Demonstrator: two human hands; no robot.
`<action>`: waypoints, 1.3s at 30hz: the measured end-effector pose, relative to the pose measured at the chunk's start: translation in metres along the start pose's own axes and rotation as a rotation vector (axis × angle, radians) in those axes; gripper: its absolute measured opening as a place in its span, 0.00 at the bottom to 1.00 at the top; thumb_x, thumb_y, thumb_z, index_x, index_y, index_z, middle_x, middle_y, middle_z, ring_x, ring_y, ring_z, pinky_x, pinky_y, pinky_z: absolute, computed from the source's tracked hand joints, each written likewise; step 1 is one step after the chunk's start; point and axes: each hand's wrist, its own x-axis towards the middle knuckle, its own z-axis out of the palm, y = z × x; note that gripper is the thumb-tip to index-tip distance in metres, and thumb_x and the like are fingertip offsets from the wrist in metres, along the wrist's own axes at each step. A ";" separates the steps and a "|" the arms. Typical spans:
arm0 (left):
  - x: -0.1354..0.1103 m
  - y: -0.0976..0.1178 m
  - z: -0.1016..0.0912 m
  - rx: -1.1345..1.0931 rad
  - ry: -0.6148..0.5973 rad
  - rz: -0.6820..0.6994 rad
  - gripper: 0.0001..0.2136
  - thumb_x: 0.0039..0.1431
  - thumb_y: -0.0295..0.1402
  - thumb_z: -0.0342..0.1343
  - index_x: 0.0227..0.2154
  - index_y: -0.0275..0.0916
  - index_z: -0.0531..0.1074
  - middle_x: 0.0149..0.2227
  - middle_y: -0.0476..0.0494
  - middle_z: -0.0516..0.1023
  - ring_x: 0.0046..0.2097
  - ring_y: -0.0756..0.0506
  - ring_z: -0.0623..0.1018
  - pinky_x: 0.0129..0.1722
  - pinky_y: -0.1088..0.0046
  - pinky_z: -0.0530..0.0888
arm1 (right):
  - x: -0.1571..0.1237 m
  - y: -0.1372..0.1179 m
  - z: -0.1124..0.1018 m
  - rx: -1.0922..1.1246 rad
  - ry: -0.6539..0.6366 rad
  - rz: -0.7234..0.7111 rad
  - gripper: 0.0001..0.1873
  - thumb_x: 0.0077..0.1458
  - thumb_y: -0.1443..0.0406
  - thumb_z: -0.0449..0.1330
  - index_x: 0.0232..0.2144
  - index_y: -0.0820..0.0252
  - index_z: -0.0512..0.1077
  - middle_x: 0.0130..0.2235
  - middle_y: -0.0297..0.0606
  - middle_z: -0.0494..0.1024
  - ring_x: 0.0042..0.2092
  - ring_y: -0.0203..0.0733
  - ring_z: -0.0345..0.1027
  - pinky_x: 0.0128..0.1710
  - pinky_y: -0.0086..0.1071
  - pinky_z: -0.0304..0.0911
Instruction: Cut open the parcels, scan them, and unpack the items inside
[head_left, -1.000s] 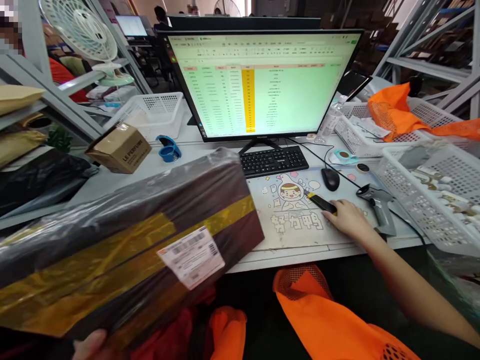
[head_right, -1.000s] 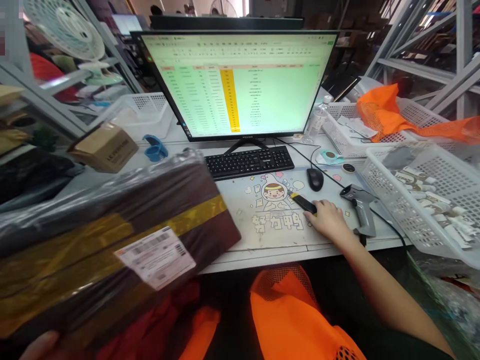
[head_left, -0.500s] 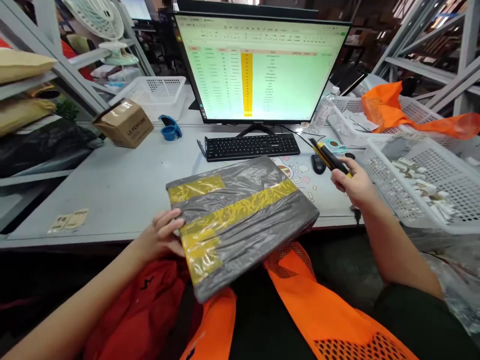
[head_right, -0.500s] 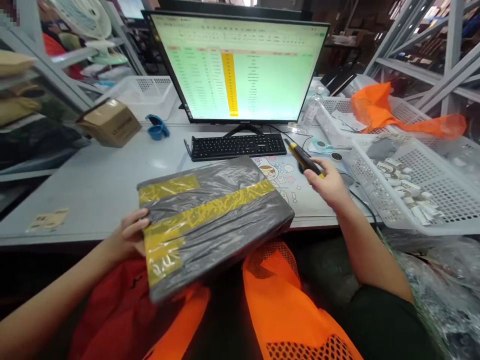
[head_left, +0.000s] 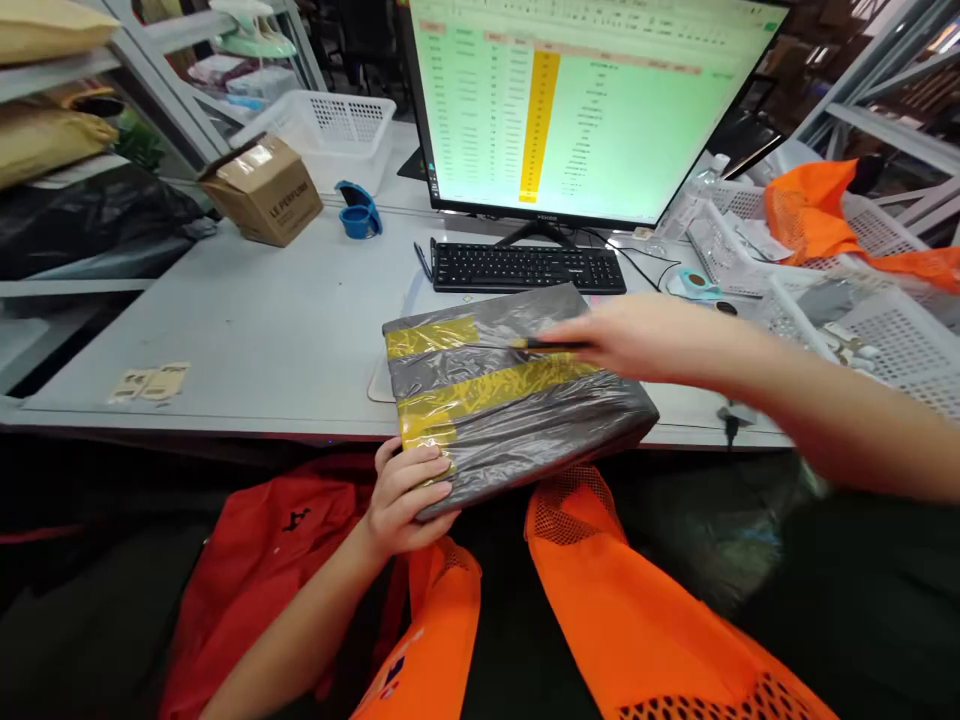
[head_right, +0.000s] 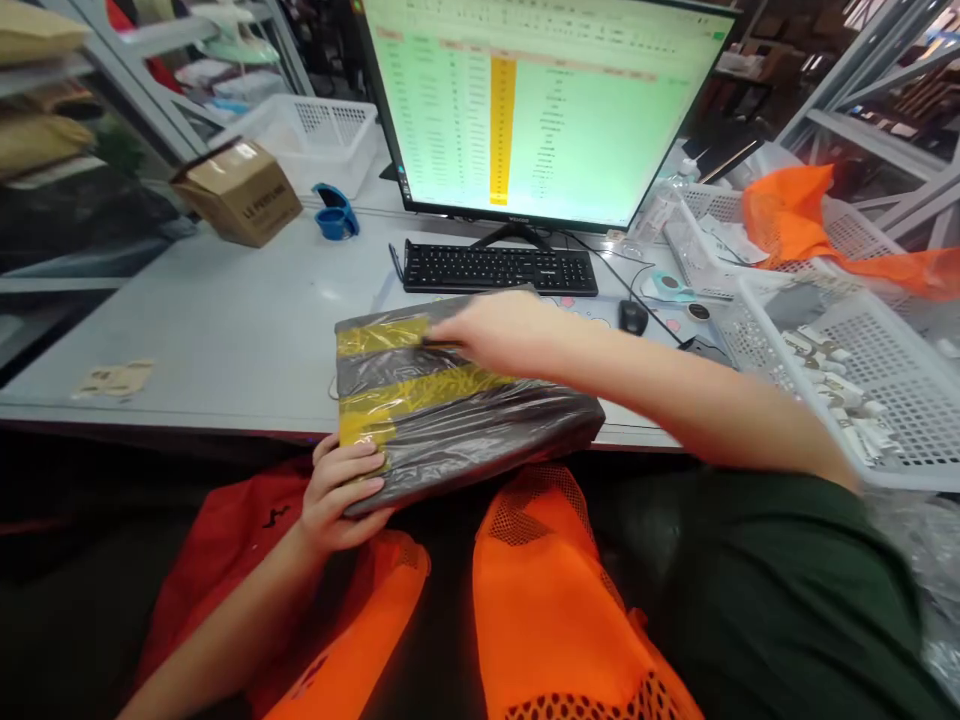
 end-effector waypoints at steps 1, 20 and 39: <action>-0.002 -0.003 0.003 -0.012 0.034 -0.006 0.22 0.53 0.30 0.69 0.51 0.52 0.74 0.45 0.47 0.84 0.49 0.39 0.83 0.63 0.49 0.69 | -0.043 0.022 -0.009 0.041 -0.051 0.102 0.22 0.66 0.57 0.63 0.61 0.40 0.78 0.44 0.36 0.85 0.40 0.46 0.79 0.38 0.37 0.70; 0.070 -0.011 0.075 0.024 -0.103 -0.173 0.21 0.62 0.47 0.70 0.53 0.45 0.78 0.56 0.37 0.81 0.62 0.32 0.75 0.64 0.47 0.68 | 0.010 0.045 0.022 0.024 0.260 0.395 0.20 0.67 0.55 0.61 0.50 0.66 0.81 0.40 0.41 0.82 0.49 0.54 0.79 0.55 0.51 0.73; 0.217 0.012 0.125 0.299 -0.874 -0.162 0.21 0.71 0.47 0.58 0.46 0.29 0.79 0.53 0.27 0.75 0.57 0.29 0.72 0.50 0.57 0.74 | -0.199 0.099 0.143 0.209 0.521 1.107 0.31 0.59 0.60 0.56 0.60 0.72 0.73 0.63 0.65 0.72 0.68 0.67 0.63 0.69 0.63 0.59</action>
